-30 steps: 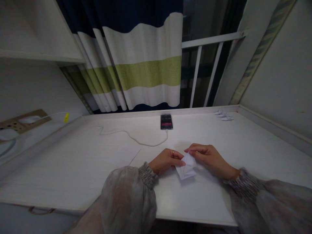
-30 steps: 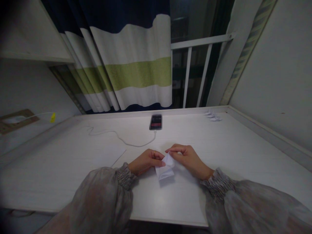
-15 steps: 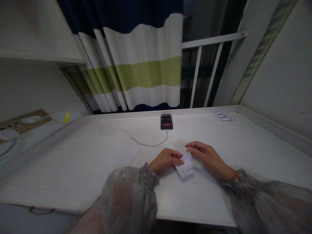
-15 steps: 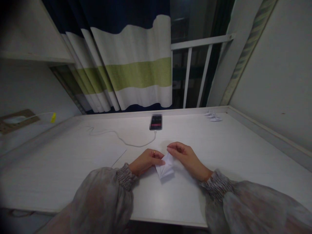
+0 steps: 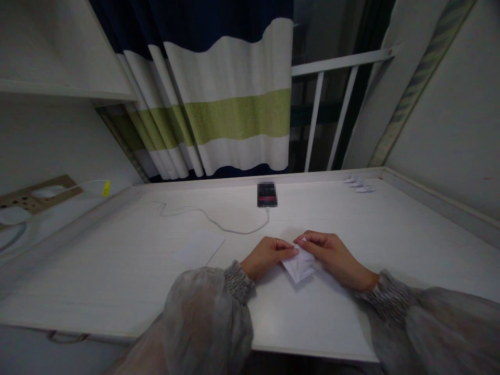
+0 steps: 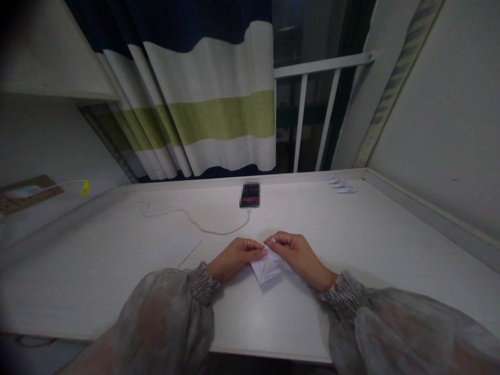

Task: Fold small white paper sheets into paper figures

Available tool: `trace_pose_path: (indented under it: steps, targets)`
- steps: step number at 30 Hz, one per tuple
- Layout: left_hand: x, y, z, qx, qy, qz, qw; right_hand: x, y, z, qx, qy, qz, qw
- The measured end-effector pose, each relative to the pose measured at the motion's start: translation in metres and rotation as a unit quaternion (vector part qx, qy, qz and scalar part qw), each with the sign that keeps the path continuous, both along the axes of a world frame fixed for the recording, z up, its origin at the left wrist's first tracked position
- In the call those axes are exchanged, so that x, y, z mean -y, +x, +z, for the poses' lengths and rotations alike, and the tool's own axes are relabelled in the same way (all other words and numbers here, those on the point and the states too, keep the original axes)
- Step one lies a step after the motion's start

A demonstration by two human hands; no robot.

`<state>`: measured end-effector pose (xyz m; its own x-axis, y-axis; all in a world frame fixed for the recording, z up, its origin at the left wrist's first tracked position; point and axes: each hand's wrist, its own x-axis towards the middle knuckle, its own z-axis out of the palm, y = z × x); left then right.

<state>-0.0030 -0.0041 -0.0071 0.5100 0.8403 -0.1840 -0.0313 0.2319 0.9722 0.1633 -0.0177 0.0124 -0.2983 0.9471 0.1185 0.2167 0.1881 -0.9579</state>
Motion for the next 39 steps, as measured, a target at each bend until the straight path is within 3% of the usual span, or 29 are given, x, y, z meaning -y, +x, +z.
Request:
trace_pose_path:
  steps: [21,30,39]
  targets:
    - [0.0011,0.0005,0.0040,-0.013,0.002,0.032,0.999,0.0024,-0.0010,0.0013,-0.015,-0.022,0.003,1.000]
    - [-0.0008,0.0003,0.0005,-0.013,0.007,0.042,0.999,0.0016,-0.0013,0.0021,0.007,0.017,0.005,1.000]
    - [0.0004,0.0007,0.0022,-0.026,0.024,0.041,0.999,0.0023,-0.0020,0.0034,0.012,0.004,-0.013,1.000]
